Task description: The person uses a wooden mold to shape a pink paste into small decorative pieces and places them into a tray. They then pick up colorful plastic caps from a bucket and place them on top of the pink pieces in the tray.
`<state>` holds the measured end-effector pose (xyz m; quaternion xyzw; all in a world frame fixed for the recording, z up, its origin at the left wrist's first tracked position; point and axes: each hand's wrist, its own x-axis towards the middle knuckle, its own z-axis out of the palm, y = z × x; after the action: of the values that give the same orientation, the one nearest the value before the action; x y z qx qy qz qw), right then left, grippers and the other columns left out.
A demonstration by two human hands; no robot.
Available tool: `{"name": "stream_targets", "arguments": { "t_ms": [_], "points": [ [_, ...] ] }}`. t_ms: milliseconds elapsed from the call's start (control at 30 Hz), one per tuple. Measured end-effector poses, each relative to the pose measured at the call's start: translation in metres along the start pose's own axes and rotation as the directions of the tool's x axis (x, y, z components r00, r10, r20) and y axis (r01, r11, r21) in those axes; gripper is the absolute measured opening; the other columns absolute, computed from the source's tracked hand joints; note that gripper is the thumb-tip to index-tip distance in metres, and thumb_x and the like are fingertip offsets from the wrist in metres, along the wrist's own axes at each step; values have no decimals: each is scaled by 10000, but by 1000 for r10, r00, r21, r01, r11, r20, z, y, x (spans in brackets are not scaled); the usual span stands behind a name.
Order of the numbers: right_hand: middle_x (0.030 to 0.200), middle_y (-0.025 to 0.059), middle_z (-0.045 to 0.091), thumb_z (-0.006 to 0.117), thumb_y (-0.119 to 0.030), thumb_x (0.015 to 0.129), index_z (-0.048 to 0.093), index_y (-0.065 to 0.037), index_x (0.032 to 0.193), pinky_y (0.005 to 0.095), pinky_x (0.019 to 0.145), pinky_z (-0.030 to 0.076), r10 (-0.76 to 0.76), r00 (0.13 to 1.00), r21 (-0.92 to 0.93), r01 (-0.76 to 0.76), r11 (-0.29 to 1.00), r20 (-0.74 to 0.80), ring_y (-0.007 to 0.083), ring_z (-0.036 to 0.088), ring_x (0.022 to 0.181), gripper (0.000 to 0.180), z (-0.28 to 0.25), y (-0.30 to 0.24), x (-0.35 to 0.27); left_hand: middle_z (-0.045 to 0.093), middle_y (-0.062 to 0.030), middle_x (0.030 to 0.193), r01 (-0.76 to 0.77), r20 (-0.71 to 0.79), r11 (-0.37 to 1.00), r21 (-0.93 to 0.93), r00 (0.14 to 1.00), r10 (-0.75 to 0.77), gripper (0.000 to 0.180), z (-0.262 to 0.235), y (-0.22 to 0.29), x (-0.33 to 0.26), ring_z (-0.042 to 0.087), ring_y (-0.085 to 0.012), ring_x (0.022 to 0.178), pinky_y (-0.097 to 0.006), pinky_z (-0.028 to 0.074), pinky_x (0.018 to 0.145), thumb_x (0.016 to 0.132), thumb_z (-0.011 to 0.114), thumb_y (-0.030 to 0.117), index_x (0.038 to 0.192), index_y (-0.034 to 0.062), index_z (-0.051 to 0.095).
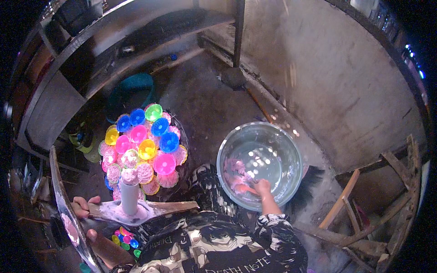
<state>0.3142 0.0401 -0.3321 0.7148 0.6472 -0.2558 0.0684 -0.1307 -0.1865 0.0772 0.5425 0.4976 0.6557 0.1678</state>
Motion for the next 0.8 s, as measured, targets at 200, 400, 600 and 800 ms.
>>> {"name": "stream_targets", "arguments": {
  "t_ms": [200,400,600,800],
  "points": [
    [899,151,665,658,-365,727,701,-137,921,400,726,507,74,995,156,-62,986,-72,295,654,812,303,8,-28,18,357,-87,865,-74,-21,997,-37,997,73,541,-3,-3,-4,405,-221,906,-497,494,858,570,833,334,931,60,538],
    [616,20,576,617,-174,783,671,-69,913,235,393,396,142,978,818,-205,538,152,86,500,430,176,-39,-22,3,367,-81,880,-122,-41,992,28,992,123,519,-21,-1,-13,416,-222,916,-488,506,844,589,827,305,940,57,537],
    [613,-55,469,575,-232,885,593,12,1045,198,399,254,-343,936,957,19,288,84,30,355,440,293,-171,-37,-88,457,-54,926,-54,45,984,167,998,47,462,-53,26,-11,516,-246,854,-459,517,779,460,763,46,894,59,606],
    [609,-12,428,544,-328,902,548,99,1099,221,441,256,-898,440,988,149,47,-24,70,350,497,470,-221,-146,-163,561,-94,922,477,-193,879,4,863,-467,295,-28,49,-38,591,-211,831,-355,528,736,669,711,35,942,62,602]
  ]
}}
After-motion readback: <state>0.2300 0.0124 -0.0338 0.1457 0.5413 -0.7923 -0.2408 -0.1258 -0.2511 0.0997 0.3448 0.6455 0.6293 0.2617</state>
